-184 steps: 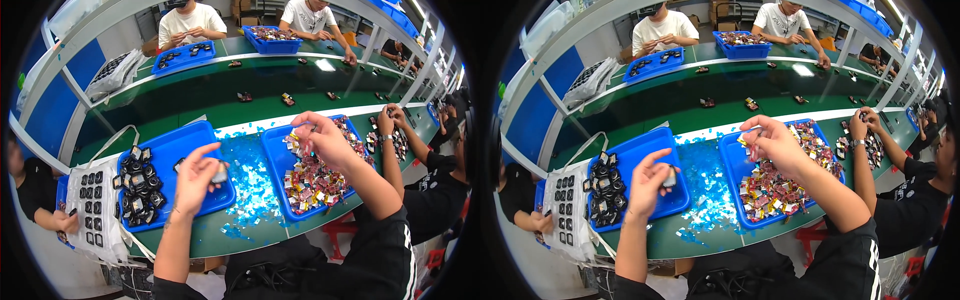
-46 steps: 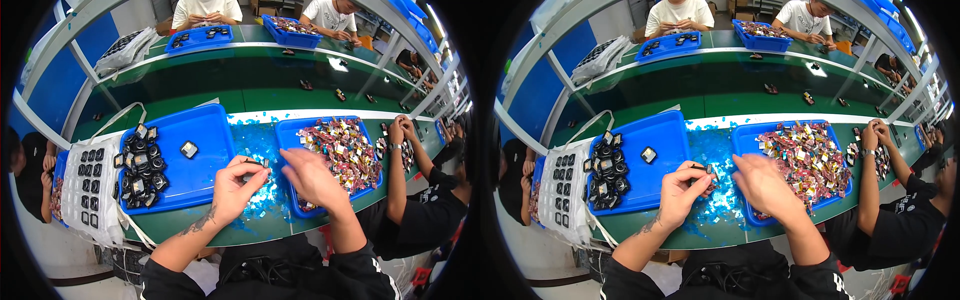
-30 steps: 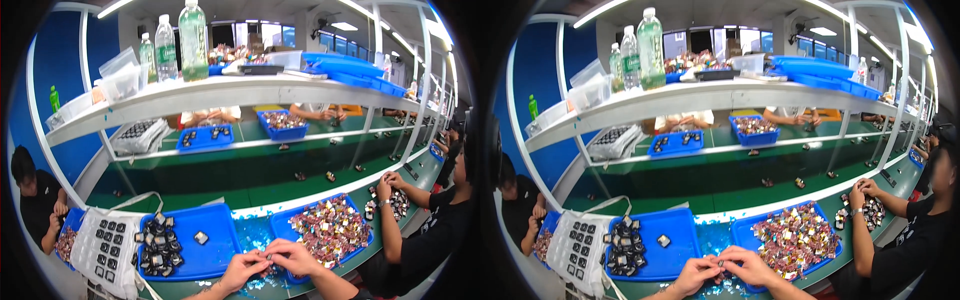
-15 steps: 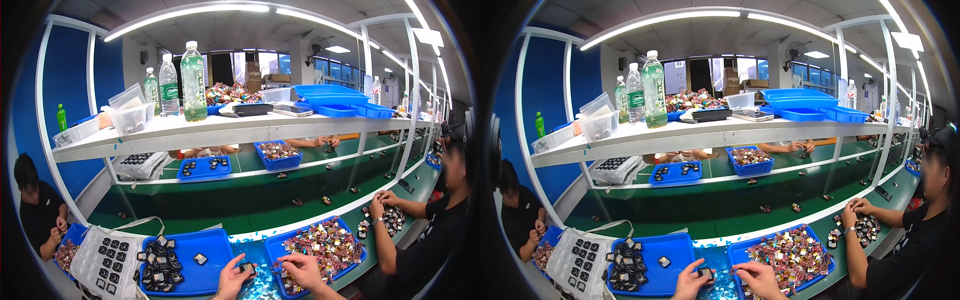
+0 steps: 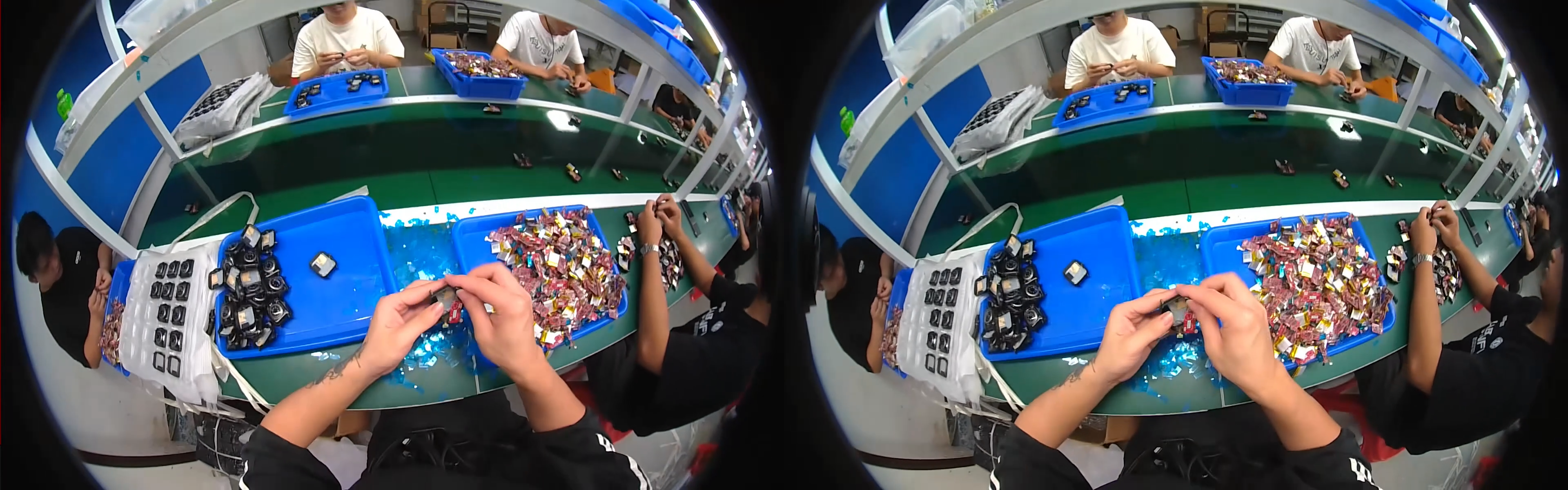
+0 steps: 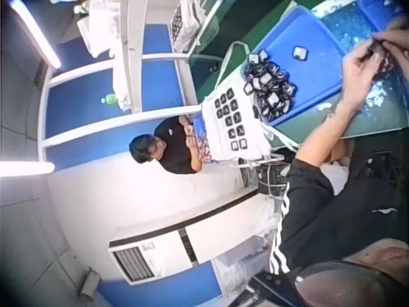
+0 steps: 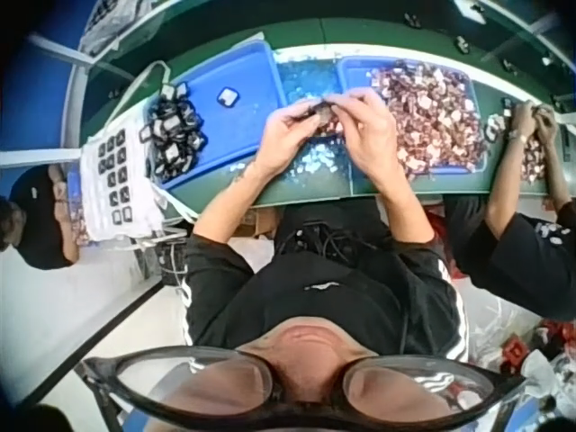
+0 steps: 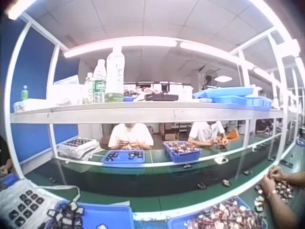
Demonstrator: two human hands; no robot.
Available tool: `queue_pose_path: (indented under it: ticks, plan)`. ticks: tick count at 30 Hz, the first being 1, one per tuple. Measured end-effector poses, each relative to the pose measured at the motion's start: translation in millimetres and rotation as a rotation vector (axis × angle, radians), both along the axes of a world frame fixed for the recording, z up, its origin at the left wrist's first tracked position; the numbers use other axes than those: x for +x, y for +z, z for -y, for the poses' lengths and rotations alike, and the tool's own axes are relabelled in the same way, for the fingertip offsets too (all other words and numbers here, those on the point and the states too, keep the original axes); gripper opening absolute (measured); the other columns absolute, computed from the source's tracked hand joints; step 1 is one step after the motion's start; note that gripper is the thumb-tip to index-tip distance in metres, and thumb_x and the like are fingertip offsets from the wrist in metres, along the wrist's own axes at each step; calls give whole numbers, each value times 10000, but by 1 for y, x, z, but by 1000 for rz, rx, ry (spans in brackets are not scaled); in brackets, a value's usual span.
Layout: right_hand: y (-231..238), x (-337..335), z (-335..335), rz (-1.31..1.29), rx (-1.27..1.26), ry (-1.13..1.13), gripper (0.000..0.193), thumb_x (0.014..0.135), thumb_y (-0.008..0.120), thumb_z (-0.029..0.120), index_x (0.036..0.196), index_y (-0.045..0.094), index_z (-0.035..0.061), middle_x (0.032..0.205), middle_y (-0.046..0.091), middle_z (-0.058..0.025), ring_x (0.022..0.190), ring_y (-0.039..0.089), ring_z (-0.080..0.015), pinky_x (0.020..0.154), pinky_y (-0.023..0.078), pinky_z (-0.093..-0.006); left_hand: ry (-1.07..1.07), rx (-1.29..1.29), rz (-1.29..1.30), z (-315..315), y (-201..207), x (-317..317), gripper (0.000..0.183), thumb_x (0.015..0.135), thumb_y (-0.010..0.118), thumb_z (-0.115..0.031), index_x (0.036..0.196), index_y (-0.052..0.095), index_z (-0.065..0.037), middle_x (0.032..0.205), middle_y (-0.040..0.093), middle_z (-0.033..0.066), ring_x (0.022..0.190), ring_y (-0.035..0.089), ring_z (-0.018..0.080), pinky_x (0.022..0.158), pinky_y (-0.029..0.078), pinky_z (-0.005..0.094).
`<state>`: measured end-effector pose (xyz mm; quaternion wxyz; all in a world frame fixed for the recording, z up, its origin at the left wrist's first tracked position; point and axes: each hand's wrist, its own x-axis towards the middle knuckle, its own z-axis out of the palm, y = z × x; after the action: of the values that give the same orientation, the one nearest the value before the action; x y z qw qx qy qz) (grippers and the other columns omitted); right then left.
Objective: Attaching stickers to small electronic components on an assembly line.
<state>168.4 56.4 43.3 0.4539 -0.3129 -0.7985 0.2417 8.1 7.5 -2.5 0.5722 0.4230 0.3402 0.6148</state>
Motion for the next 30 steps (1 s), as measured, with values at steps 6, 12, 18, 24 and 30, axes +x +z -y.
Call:
queue_pose_path:
  ticks: [6, 12, 18, 24, 30]
  plan:
    - [-4, -2, 5, -27, 54, -10, 282, 788, 647, -93, 1049, 688, 6, 832, 625, -132, 711, 631, -254, 610, 506, -326, -57, -186, 22, 10, -1, -3, 339, 975, 520, -60, 1294, 532, 55, 1116, 633, 70, 961, 591, 99, 865, 485, 240]
    - [-8, 3, 19, -282, -403, 35, 97, 816, 691, -25, 911, 680, -5, 867, 686, -89, 764, 672, -139, 692, 545, -272, 209, -209, 147, 8, -2, -4, 312, 983, 530, -102, 1258, 555, 44, 1136, 649, 121, 1030, 631, 182, 905, 522, 314]
    - [-2, -4, 14, -14, -310, 95, 115, 805, 699, -16, 917, 686, 4, 825, 669, -94, 694, 658, -154, 605, 515, -263, 133, -210, 97, 7, 3, -2, 344, 971, 549, -85, 1283, 529, 59, 1177, 629, 128, 1038, 633, 196, 910, 552, 348]
    - [-5, -4, 10, -67, -167, 27, 170, 810, 670, -55, 961, 705, 15, 835, 661, -97, 612, 622, -155, 521, 479, -254, 48, -73, 3, 11, 1, -1, 386, 937, 568, 3, 1314, 510, 61, 1245, 595, 125, 1066, 618, 192, 946, 528, 329]
    - [0, -2, 17, 0, -215, -24, 125, 786, 696, -36, 901, 681, 12, 776, 649, -96, 562, 585, -166, 501, 459, -286, 12, -24, 25, 12, -6, -1, 419, 917, 591, 31, 1323, 495, 70, 1222, 608, 157, 1097, 610, 209, 944, 512, 312]
